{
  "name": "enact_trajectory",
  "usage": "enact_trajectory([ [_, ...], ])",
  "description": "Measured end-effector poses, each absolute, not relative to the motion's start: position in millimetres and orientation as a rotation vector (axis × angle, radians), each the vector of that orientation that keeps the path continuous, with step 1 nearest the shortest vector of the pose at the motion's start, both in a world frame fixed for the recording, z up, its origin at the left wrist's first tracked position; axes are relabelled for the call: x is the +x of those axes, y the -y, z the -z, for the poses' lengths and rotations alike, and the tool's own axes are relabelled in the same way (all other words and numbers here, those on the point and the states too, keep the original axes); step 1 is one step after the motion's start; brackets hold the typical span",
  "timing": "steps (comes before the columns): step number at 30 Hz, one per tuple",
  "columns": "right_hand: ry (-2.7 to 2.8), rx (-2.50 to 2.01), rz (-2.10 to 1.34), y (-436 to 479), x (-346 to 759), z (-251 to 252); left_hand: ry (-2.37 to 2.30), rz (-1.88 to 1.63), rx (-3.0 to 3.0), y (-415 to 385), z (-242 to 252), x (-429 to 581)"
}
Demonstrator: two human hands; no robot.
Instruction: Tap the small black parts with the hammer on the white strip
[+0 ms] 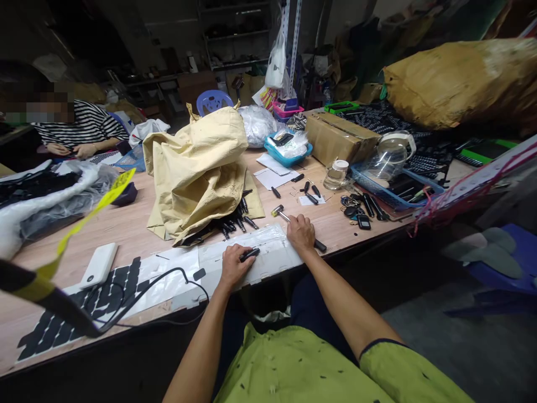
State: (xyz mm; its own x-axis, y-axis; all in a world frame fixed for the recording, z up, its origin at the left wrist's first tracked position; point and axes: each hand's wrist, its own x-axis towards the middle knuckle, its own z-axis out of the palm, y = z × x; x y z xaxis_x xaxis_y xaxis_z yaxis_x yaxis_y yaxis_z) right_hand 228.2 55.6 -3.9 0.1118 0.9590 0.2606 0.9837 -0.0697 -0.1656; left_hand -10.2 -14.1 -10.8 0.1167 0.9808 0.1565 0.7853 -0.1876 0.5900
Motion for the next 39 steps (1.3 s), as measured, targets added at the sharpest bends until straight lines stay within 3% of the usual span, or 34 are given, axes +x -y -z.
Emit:
enact_trajectory([
  [8, 1.887, -1.766, -0.023, -28.2, 231.1, 2.4, -1.733, -0.776, 1.991, 11.6, 8.0, -3.5],
  [16, 1.863, -1.266, -0.492, 46.4, 209.4, 9.8, -1.696, -0.816, 1.984, 13.1, 11.3, 0.1],
  [39, 1.969, -1.388, -0.458, 64.4, 200.8, -3.2, -1.771, -0.791, 1.945, 13.4, 9.5, 3.6],
])
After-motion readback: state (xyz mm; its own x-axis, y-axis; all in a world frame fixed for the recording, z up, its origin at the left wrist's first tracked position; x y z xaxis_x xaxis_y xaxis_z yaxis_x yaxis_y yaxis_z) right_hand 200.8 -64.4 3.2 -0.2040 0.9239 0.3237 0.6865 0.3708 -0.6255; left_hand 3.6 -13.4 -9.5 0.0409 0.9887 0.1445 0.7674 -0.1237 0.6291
